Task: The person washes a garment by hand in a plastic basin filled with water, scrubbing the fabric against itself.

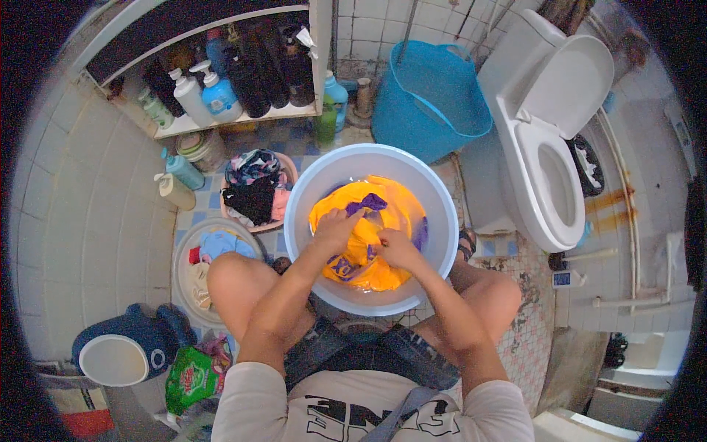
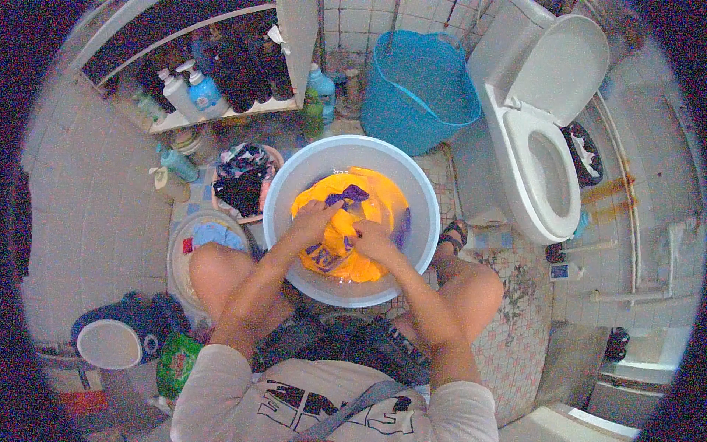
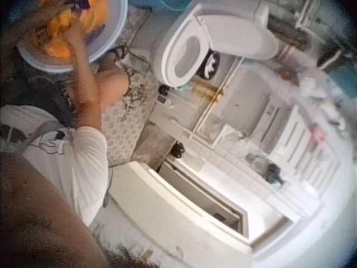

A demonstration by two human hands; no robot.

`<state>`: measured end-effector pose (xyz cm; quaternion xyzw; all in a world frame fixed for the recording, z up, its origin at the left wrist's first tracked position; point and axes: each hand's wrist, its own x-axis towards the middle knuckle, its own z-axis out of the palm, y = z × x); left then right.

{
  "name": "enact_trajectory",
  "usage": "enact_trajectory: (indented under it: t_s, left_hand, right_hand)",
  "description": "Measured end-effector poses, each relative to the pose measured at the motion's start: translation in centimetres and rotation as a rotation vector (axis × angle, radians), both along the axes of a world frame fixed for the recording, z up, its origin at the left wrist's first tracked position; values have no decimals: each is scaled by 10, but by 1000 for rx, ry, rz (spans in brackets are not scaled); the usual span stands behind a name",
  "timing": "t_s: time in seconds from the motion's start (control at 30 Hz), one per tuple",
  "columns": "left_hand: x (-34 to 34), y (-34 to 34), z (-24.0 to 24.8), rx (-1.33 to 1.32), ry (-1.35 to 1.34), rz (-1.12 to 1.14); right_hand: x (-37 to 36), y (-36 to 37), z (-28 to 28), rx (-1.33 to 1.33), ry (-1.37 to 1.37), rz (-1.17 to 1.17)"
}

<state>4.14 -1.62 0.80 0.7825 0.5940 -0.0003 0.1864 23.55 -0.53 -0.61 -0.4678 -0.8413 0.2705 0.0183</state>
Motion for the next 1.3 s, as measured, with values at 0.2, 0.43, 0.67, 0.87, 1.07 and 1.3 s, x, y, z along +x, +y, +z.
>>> enact_trajectory:
  t_s: [0.2,0.43,0.67,0.87,1.07,1.3]
  left_hand:
    - [-18,2,32,60,-230,-37]
    - [-17,1,110,57,-1052,-201]
    - [-11,10,72,-229,-913,5]
    - [4,14,54,-186,-570,121]
    - [15,22,48,-302,-1436,186]
    - [77,1,19,-523,-2064,1244]
  right_hand:
    - [14,-2,77,-677,835,-361]
    - [29,-10,148,-825,1386,-354]
    - [30,2,113,-446,854,-371]
    - [34,16,80,-321,708,-329]
    - [34,43,51,-352,453,-506]
    - [-41,-16,42,416,670,-310]
